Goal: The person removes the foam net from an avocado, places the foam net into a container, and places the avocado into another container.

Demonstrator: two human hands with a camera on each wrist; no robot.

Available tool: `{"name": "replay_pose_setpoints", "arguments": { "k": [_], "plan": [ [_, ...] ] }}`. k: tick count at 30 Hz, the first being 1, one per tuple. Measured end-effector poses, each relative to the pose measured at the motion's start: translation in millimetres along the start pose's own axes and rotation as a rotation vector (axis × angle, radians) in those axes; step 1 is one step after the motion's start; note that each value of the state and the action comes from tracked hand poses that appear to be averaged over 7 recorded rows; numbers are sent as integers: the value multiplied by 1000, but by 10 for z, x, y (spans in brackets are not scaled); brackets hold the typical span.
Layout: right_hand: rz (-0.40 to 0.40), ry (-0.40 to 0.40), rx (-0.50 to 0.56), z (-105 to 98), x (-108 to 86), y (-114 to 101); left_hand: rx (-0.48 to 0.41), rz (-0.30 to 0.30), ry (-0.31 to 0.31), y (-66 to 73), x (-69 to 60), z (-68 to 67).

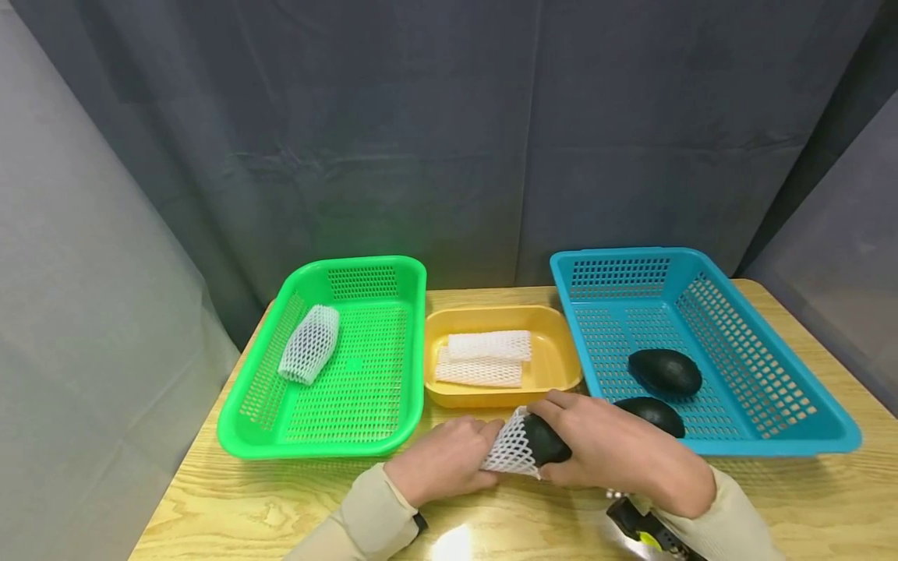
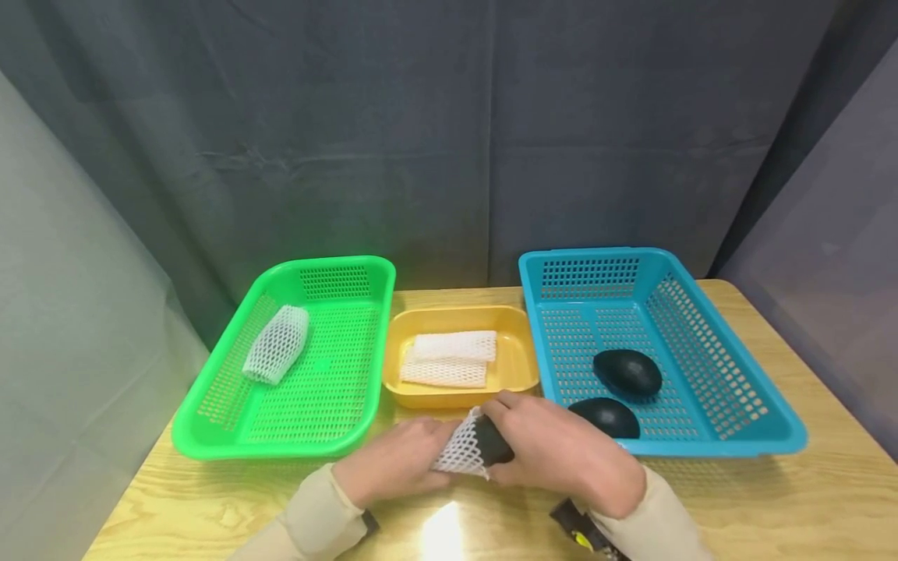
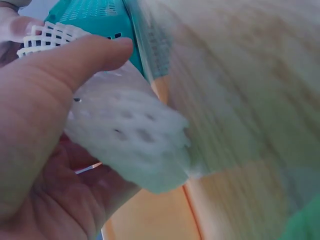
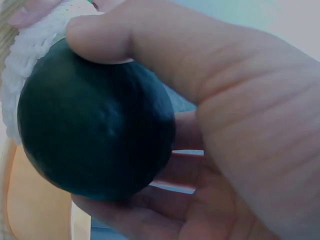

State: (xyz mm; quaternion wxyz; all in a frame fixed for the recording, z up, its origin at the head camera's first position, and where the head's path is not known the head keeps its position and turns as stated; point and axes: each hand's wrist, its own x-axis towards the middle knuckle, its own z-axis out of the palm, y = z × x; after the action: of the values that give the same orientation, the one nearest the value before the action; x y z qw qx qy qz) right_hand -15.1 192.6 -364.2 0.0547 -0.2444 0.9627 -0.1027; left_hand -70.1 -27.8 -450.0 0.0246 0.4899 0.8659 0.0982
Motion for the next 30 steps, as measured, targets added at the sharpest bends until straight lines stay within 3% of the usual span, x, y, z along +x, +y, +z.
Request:
{"name": "replay_pose_setpoints", "arguments": {
  "k": [30],
  "plan": [
    [-6,90,-23,-93,-78,54,-74,2,61,-23,16,-26]
  ]
}}
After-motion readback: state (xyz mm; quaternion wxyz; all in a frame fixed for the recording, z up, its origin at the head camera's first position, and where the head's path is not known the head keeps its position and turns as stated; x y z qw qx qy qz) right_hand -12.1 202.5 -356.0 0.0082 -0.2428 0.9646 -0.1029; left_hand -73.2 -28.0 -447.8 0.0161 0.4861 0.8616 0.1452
